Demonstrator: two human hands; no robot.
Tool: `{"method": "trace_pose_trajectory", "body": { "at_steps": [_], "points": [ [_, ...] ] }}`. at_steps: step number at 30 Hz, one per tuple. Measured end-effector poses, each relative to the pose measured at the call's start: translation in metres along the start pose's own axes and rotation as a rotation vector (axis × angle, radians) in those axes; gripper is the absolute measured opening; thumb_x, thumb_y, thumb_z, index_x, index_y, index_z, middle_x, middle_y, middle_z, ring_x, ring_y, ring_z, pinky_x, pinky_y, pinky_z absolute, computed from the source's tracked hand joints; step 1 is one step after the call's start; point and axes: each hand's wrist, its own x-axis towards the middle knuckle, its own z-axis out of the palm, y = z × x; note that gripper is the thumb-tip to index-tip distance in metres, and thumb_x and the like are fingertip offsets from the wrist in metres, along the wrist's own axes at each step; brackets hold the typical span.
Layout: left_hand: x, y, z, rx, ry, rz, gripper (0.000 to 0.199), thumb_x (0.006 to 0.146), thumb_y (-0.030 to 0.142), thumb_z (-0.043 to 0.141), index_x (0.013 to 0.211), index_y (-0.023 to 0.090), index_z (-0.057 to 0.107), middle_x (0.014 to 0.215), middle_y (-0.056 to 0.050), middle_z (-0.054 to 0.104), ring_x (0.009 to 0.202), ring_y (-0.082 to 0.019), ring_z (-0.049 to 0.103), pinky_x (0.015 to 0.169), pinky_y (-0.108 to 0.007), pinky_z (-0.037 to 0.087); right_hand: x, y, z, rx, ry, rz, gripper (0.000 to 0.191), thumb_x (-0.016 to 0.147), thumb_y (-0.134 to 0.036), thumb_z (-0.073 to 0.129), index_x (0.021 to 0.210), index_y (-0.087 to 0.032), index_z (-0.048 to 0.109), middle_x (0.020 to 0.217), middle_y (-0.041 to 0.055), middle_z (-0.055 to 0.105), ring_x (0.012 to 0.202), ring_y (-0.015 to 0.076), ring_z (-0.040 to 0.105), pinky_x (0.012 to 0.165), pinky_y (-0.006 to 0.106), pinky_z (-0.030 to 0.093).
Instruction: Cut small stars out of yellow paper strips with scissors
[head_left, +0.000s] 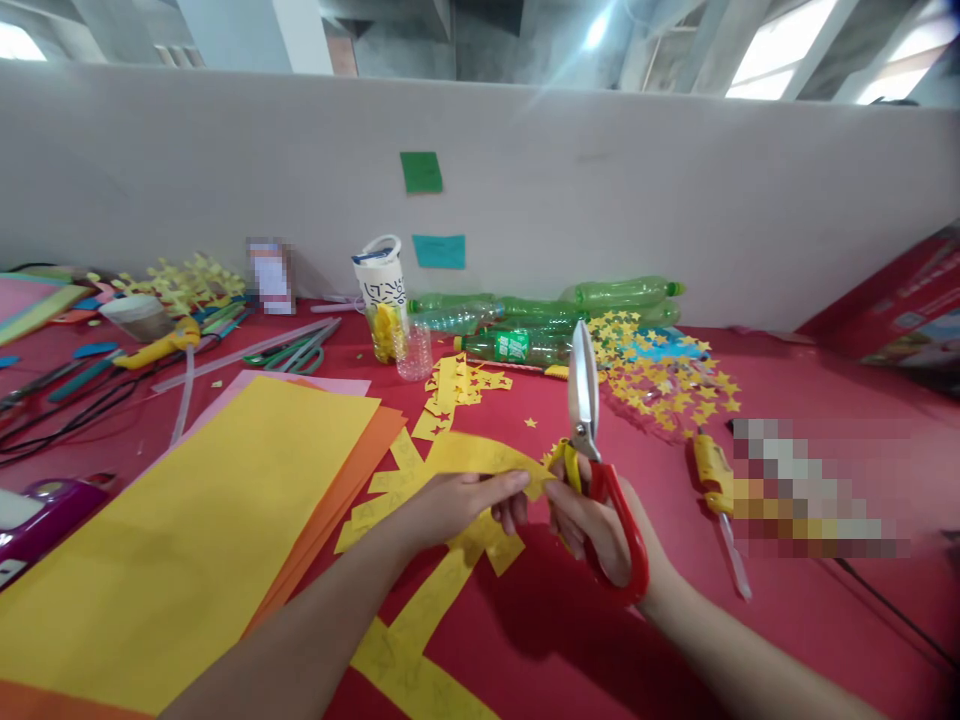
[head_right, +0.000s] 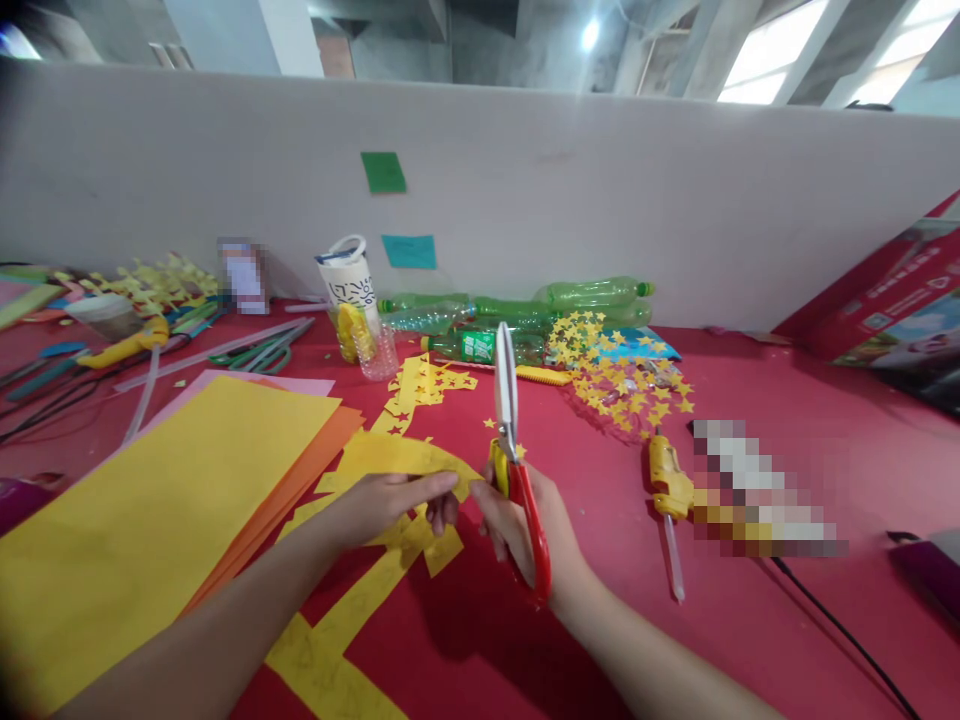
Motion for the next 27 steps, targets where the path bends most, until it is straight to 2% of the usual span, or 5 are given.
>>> {"method": "trace_pose_trajectory", "body": {
  "at_steps": [3, 15, 19, 23, 27],
  "points": [
    [-0.001, -0.002, -0.004, 0.067, 0.084, -0.01, 0.037, 0.076, 0.048, 0.05, 0.063, 0.017, 0.067, 0.064, -0.003, 0.067, 0.066, -0.015, 0.06, 0.066, -0.024, 0.042, -0.003, -0.006, 0.004, -0.069, -0.018, 0.038, 0.02, 0.08, -0.037, 0.053, 0.072, -0.019, 0.047, 0.044, -0.0085, 0.047, 0.03, 0.0051, 0.039, 0.034, 0.017, 0.031],
    [0.002, 0.003, 0.0, -0.019, 0.082, 0.027, 0.026, 0.075, 0.033, 0.054, 0.059, 0.016, 0.065, 0.059, -0.001, 0.064, 0.06, -0.012, 0.057, 0.061, -0.022, 0.041, -0.004, -0.01, 0.006, -0.139, 0.011, 0.039, 0.026, 0.081, -0.041, 0.049, 0.068, -0.019, 0.044, 0.043, -0.0077, 0.044, 0.033, 0.0067, 0.039, 0.035, 0.018, 0.031],
    [0.005, -0.004, -0.009, -0.117, 0.234, 0.135, 0.027, 0.077, 0.033, 0.052, 0.061, 0.014, 0.063, 0.055, -0.002, 0.06, 0.056, -0.012, 0.054, 0.062, -0.025, 0.042, -0.002, -0.011, -0.004, -0.164, -0.121, -0.031, 0.032, 0.082, -0.046, 0.046, 0.064, -0.019, 0.043, 0.042, -0.0077, 0.04, 0.035, 0.0076, 0.041, 0.038, 0.019, 0.031],
    [0.006, -0.006, -0.022, -0.237, 0.419, 0.3, 0.028, 0.08, 0.029, 0.049, 0.059, 0.014, 0.059, 0.054, 0.0, 0.055, 0.054, -0.01, 0.05, 0.059, -0.024, 0.04, 0.001, -0.011, -0.012, -0.393, -0.259, -0.052, 0.032, 0.079, -0.046, 0.051, 0.066, -0.018, 0.045, 0.05, -0.0059, 0.043, 0.042, 0.0075, 0.04, 0.041, 0.019, 0.028],
    [0.006, -0.004, -0.028, -0.284, 0.581, 0.36, 0.026, 0.078, 0.029, 0.052, 0.059, 0.013, 0.058, 0.055, 0.0, 0.054, 0.052, -0.009, 0.047, 0.055, -0.023, 0.038, 0.001, -0.008, -0.013, -0.564, -0.31, -0.082, 0.033, 0.079, -0.047, 0.05, 0.066, -0.017, 0.045, 0.056, -0.0047, 0.042, 0.05, 0.0086, 0.038, 0.046, 0.019, 0.027]
  ]
}}
